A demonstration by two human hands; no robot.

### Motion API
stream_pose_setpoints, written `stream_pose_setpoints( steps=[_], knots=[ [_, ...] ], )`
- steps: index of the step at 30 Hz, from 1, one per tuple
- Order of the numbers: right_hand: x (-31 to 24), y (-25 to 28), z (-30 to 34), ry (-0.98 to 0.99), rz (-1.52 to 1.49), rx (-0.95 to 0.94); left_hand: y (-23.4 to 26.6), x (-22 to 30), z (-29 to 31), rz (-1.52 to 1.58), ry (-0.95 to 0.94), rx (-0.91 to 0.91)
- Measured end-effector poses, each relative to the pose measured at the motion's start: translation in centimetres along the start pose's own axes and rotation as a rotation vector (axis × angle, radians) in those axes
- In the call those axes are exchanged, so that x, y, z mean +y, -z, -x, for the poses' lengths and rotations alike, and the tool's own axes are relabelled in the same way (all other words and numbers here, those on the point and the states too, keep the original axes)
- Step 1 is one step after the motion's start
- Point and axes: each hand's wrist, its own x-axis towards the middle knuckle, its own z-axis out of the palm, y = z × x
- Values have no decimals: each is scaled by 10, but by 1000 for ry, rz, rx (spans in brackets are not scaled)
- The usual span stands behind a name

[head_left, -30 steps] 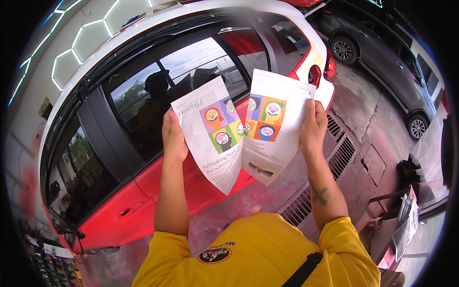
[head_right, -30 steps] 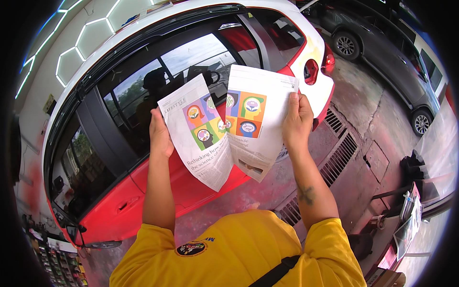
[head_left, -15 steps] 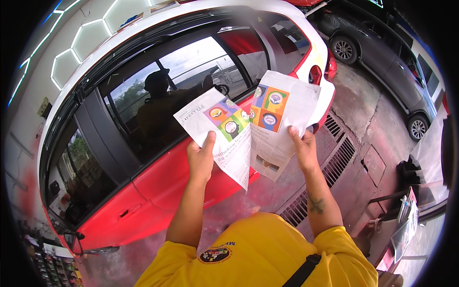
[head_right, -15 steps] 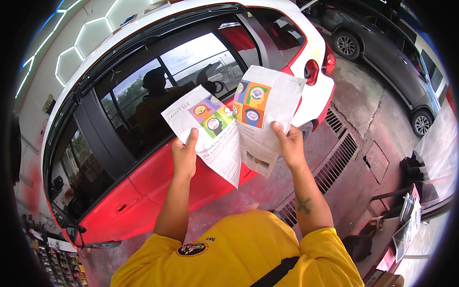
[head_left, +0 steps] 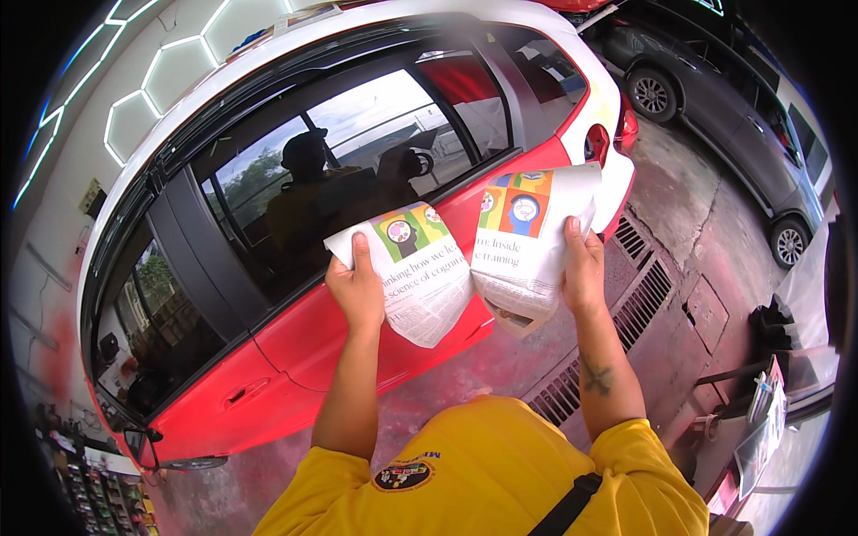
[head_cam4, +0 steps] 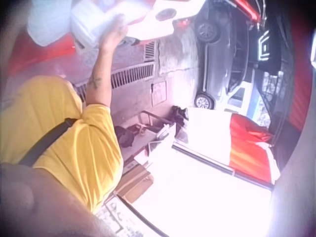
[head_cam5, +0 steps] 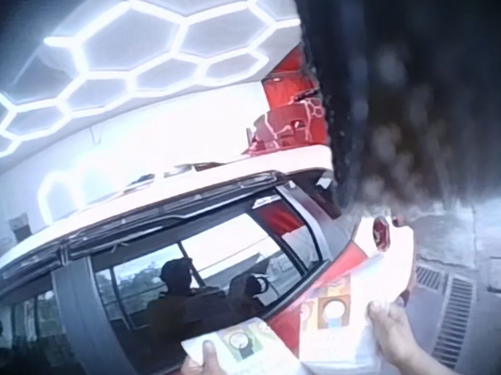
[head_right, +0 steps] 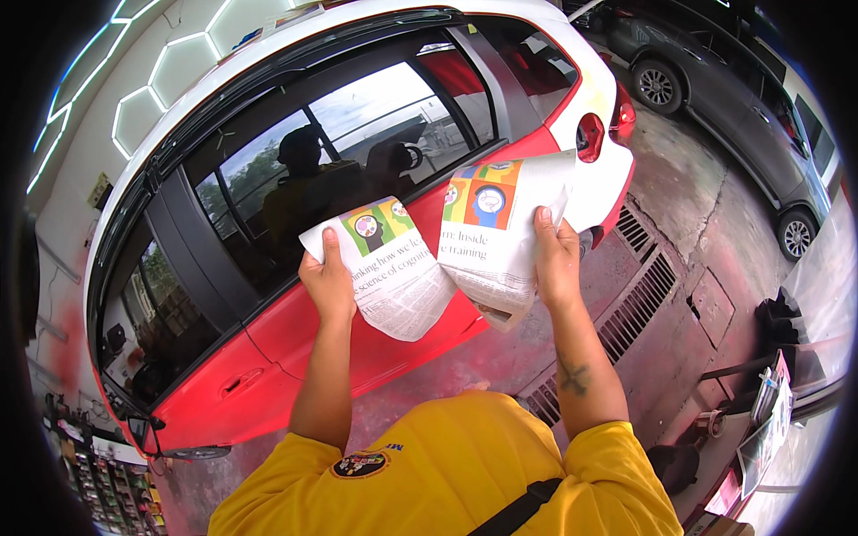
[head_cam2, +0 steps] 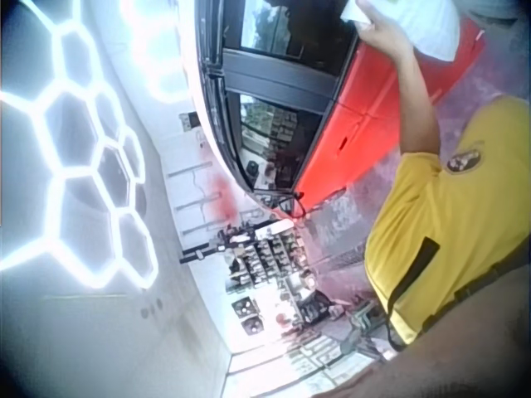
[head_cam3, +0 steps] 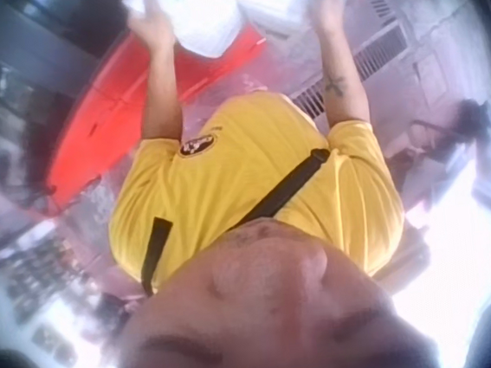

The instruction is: The person tapes newspaper sheets to the rear side window and the rear hatch of a red car using masking tape. They smooth the paper against the glass and body, then move to the trunk area to continue taping the hatch.

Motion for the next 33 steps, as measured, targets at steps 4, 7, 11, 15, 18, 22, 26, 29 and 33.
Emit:
stream_pose_setpoints(
  steps=[4, 7, 11, 15, 18, 22, 26, 29, 33],
  knots=[
    [-15, -12, -8, -149, -114, 83, 7, 19, 8, 399, 333, -214],
    [-19, -7, -10, -210, -124, -63, 15, -14, 50, 408, 402, -389],
    [11, 19, 30, -269, 204, -248, 6, -37, 65, 247, 398, -257],
    [26, 24, 26, -261, 105, -82, 10, -20, 50, -136, 108, -77],
    [33, 18, 19, -57, 154, -81, 16, -11, 44, -216, -4, -27],
    [34, 7, 14, 209, 348, 10, 22, -1, 36, -344, -53, -49],
    [16, 5, 1, 275, 419, 81, 26, 4, 28, -324, -90, -2],
    [-2, 5, -7, 205, 347, 100, 38, 8, 12, -22, 58, -69],
    [-12, 7, -16, 26, 143, 74, 41, 9, 43, 375, 454, -264]
  ],
)
